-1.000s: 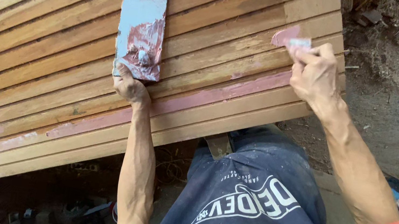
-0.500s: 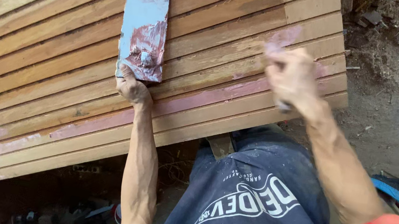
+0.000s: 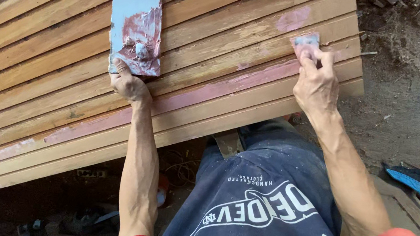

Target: The person applies a reddish-pink wood filler to a wooden slatted surface using a small putty knife. They scoop the filler from a larger trowel held in the left hand and spread it into the gaps between the slats with the right hand.

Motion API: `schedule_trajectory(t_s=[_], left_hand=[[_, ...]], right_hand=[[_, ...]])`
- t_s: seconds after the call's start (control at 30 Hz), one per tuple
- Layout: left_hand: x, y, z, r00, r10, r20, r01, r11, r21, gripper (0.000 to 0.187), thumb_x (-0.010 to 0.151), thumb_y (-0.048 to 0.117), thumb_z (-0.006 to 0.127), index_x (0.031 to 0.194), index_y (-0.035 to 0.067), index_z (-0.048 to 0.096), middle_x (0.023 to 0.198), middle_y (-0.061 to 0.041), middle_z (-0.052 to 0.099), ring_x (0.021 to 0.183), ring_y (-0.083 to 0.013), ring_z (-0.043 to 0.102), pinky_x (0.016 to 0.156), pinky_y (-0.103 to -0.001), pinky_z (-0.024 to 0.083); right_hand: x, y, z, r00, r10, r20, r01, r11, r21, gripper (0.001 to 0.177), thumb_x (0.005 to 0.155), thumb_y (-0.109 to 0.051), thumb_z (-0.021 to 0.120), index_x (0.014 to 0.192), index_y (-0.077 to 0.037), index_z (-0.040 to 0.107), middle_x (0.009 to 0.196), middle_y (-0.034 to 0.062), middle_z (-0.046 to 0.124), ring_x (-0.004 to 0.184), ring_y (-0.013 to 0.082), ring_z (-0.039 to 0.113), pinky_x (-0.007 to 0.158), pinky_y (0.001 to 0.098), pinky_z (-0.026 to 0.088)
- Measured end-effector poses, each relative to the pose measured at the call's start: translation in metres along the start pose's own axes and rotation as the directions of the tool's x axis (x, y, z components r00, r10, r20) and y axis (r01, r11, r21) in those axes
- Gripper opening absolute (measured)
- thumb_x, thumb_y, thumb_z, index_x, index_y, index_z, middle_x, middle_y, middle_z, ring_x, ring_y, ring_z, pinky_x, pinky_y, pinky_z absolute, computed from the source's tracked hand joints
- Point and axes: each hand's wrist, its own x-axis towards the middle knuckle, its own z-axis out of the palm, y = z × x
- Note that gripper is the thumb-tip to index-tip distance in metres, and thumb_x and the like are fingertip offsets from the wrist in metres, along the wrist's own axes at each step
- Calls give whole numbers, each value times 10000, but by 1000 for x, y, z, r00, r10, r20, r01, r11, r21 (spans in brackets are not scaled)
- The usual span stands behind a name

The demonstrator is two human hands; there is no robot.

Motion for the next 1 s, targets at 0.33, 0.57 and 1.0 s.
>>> schedule_trajectory(t_s=[0.33,0.57,1.0], left_hand=[[-2,2,2,999,1,-38,2,998,64,569,1066,452,541,1125,-97,682,1002,-64,713,889,-145,606,805,-311,506],[1,-3,4,994,-25,-106,36,994,102,516,1061,421,572,1077,-80,689,929,-44,684,836,-139,581,758,-313,501],[-4,-6,-3,994,-71,-84,81,990,118,516,1092,446,548,960,-40,661,869,-27,624,797,-122,528,729,-292,456]], right_hand=[[30,-8,-2,909,386,159,-403,910,96,290,909,17,639,1190,42,711,1167,247,479,1029,322,564,816,412,575],[43,-26,-26,951,163,263,-188,979,76,354,958,-21,641,1291,-94,736,1102,214,533,943,314,575,773,410,571],[91,-4,1,943,93,319,-26,978,-208,445,912,42,593,1338,-60,667,1166,207,552,759,337,664,568,401,588]])
